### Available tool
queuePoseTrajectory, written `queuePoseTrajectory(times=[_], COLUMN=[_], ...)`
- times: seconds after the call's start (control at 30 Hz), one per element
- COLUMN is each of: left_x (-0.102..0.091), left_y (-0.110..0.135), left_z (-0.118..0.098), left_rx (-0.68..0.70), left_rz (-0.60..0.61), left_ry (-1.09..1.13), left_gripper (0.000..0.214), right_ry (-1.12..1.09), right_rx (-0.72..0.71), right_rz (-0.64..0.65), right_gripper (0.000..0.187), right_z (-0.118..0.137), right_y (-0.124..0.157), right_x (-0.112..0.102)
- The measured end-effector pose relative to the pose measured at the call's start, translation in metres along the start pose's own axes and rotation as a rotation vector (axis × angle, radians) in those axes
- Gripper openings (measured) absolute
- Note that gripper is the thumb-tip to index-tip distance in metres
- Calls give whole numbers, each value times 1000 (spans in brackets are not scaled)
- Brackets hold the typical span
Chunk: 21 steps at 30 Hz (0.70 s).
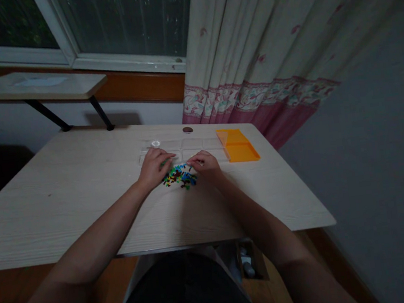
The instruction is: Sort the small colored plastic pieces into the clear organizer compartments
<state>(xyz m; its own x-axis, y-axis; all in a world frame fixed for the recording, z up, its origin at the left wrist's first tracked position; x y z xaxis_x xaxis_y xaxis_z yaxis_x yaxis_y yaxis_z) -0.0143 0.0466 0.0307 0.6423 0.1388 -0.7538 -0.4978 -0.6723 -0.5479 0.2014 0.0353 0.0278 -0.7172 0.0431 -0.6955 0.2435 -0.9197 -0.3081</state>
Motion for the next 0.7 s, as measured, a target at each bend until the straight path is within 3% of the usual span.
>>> queuePoseTrajectory(times=[0.17, 0.4, 0.7], left_x=[4, 6, 4], left_y=[-2, -2, 0], left_z=[-22, -21, -18], left_rx=[121, 143, 105], left_rz=[128, 101, 87], left_ry=[19, 25, -52], left_gripper=[30, 29, 30], right_ry=[-236, -456, -507], right_rx=[41, 91, 121], right_rz=[18, 71, 74], right_gripper=[15, 22, 26], right_z=[3, 3, 2], right_y=[1, 3, 3], right_x=[12, 22, 24])
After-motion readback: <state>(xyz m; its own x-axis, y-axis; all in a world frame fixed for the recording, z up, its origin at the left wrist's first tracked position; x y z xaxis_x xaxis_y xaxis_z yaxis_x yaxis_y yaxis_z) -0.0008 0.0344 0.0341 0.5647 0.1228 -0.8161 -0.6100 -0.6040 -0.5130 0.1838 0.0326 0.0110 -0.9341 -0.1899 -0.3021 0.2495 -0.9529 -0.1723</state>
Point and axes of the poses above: each hand's wrist, its own y-axis away from the middle knuckle, its own x-axis out of the palm, z = x × y, the point moved 3 cm from there along -y, towards the middle knuckle, and after that the axes turned 8 degrees about z, right-handed, at the moved point
